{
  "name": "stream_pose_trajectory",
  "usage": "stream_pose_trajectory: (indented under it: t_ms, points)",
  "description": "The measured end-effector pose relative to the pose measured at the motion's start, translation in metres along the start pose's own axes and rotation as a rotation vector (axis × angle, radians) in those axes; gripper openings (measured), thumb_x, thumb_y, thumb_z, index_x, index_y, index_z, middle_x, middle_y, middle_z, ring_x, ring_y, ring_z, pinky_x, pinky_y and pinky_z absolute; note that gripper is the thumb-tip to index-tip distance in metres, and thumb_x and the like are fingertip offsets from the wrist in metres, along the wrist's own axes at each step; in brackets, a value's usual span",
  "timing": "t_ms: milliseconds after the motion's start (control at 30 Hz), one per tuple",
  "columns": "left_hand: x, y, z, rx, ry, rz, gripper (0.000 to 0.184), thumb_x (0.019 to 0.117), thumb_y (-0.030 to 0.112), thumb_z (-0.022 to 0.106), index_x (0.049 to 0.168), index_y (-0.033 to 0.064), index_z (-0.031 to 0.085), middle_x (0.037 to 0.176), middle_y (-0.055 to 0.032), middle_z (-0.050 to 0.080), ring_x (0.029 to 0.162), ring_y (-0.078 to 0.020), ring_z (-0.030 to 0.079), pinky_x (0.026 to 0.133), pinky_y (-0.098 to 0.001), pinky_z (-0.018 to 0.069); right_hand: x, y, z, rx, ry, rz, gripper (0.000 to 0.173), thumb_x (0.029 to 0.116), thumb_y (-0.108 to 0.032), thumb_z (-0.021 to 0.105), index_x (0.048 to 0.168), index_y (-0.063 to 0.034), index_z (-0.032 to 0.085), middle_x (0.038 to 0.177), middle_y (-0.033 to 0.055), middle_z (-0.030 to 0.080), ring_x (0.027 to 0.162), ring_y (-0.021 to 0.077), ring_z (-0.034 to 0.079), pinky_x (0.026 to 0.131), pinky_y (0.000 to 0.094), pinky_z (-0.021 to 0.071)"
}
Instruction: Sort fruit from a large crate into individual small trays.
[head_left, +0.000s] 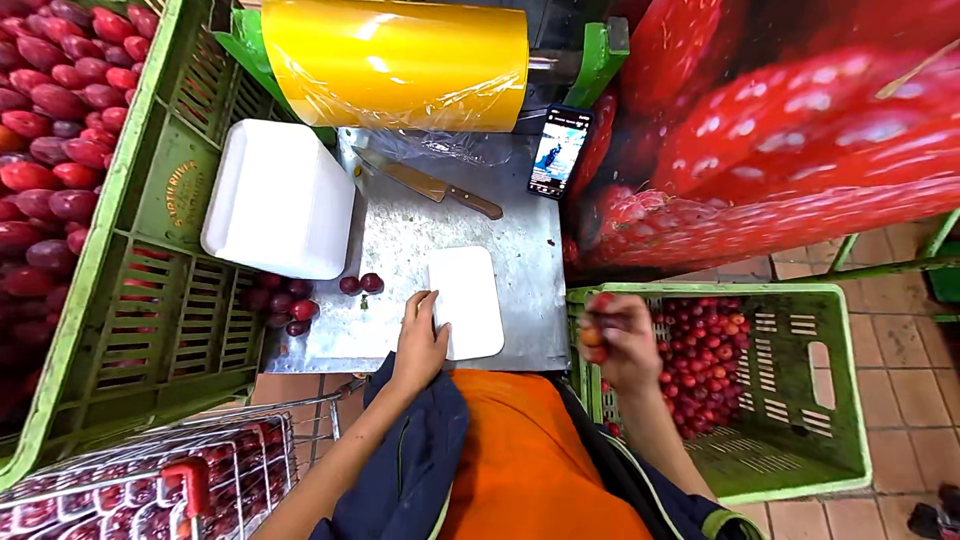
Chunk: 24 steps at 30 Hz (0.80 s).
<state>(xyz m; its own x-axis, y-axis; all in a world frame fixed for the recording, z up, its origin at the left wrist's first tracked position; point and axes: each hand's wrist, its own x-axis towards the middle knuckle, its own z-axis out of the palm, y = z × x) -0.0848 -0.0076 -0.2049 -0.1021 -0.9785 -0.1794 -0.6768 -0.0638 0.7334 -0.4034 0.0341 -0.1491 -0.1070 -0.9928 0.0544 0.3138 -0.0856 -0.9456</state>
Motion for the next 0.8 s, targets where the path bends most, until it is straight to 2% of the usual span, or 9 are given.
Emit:
stream_pose_trajectory:
  t_ms: [67, 167, 233, 300, 400, 467, 533, 700, 800]
  points:
    - [0.001, 0.011, 0.004, 0.009, -0.068, 0.044, 0.063, 0.0948, 0.013, 0.071, 0.152, 0.0073, 0.045, 0.156, -0.0174, 0.041, 0.107, -0.0319, 0.067, 0.089, -0.0519, 0.0588, 0.021, 0.024, 0.041, -0.365, -0.191, -0.118, 0.028, 0.0836, -0.021, 0.075, 0.110, -0.0169, 0.066, 0.113, 0.0024, 0.065, 0.088, 0.0121, 0.065, 0.070, 0.0303, 0.0592]
    - [-0.003, 0.021, 0.001, 0.062, -0.094, 0.078, 0.065, 0.0936, 0.015, 0.073, 0.152, 0.0067, 0.045, 0.157, -0.0158, 0.040, 0.112, -0.0329, 0.065, 0.092, -0.0535, 0.0569, 0.036, 0.070, 0.095, -0.939, -0.422, -0.244, 0.027, 0.0758, -0.020, 0.075, 0.103, -0.0151, 0.074, 0.114, 0.0071, 0.064, 0.086, 0.0170, 0.066, 0.066, 0.0387, 0.0590]
    - [-0.007, 0.020, -0.004, 0.079, -0.092, 0.093, 0.062, 0.0933, 0.014, 0.072, 0.150, 0.0074, 0.048, 0.154, -0.0154, 0.045, 0.119, -0.0332, 0.062, 0.096, -0.0542, 0.0553, 0.040, 0.093, 0.110, -1.148, -0.562, -0.284, 0.034, 0.0791, -0.023, 0.076, 0.113, -0.0194, 0.074, 0.118, 0.0109, 0.063, 0.091, 0.0234, 0.067, 0.064, 0.0437, 0.0593]
    - [-0.013, 0.012, -0.007, 0.061, -0.123, 0.086, 0.062, 0.0923, 0.013, 0.071, 0.150, 0.0085, 0.048, 0.149, -0.0144, 0.050, 0.126, -0.0320, 0.058, 0.103, -0.0541, 0.0517, 0.039, 0.101, 0.113, -1.259, -0.684, -0.285, 0.046, 0.0830, -0.021, 0.075, 0.128, -0.0232, 0.069, 0.122, 0.0128, 0.061, 0.106, 0.0287, 0.063, 0.071, 0.0447, 0.0590]
    - [-0.017, 0.002, -0.008, -0.015, -0.157, 0.075, 0.067, 0.0913, 0.013, 0.073, 0.152, 0.0106, 0.045, 0.141, -0.0132, 0.055, 0.125, -0.0286, 0.059, 0.104, -0.0526, 0.0516, 0.036, 0.098, 0.105, -1.291, -0.759, -0.350, 0.059, 0.0807, -0.021, 0.073, 0.138, -0.0293, 0.063, 0.128, 0.0118, 0.061, 0.118, 0.0328, 0.058, 0.085, 0.0501, 0.0533]
    - [-0.017, 0.001, -0.006, -0.058, -0.146, 0.098, 0.067, 0.0901, 0.013, 0.075, 0.151, 0.0077, 0.046, 0.138, -0.0159, 0.057, 0.121, -0.0300, 0.061, 0.101, -0.0532, 0.0532, 0.031, 0.093, 0.095, -1.259, -0.754, -0.317, 0.067, 0.0810, -0.024, 0.075, 0.145, -0.0298, 0.057, 0.134, 0.0109, 0.061, 0.125, 0.0341, 0.055, 0.096, 0.0566, 0.0491]
    - [-0.016, 0.001, -0.004, -0.051, -0.147, 0.093, 0.066, 0.0905, 0.015, 0.076, 0.150, 0.0079, 0.048, 0.140, -0.0159, 0.056, 0.116, -0.0303, 0.063, 0.097, -0.0536, 0.0551, 0.026, 0.091, 0.084, -1.257, -0.671, -0.257, 0.069, 0.0842, -0.029, 0.075, 0.149, -0.0247, 0.053, 0.138, 0.0098, 0.059, 0.130, 0.0317, 0.054, 0.104, 0.0548, 0.0463]
    - [-0.012, 0.006, -0.002, -0.003, -0.128, 0.137, 0.059, 0.0922, 0.021, 0.075, 0.146, 0.0106, 0.053, 0.147, -0.0144, 0.049, 0.114, -0.0303, 0.062, 0.094, -0.0523, 0.0554, 0.019, 0.091, 0.068, -1.327, -0.396, -0.149, 0.059, 0.0965, -0.054, 0.063, 0.137, -0.0112, 0.063, 0.133, 0.0154, 0.060, 0.124, 0.0347, 0.056, 0.101, 0.0518, 0.0496]
    - [-0.006, 0.007, 0.000, 0.020, -0.148, 0.185, 0.054, 0.0913, 0.029, 0.076, 0.139, 0.0097, 0.058, 0.145, -0.0124, 0.053, 0.126, -0.0294, 0.057, 0.104, -0.0530, 0.0506, 0.022, 0.093, 0.066, -1.190, -0.368, -0.102, 0.053, 0.0987, -0.044, 0.065, 0.137, -0.0072, 0.061, 0.125, 0.0155, 0.062, 0.118, 0.0320, 0.060, 0.101, 0.0482, 0.0520]
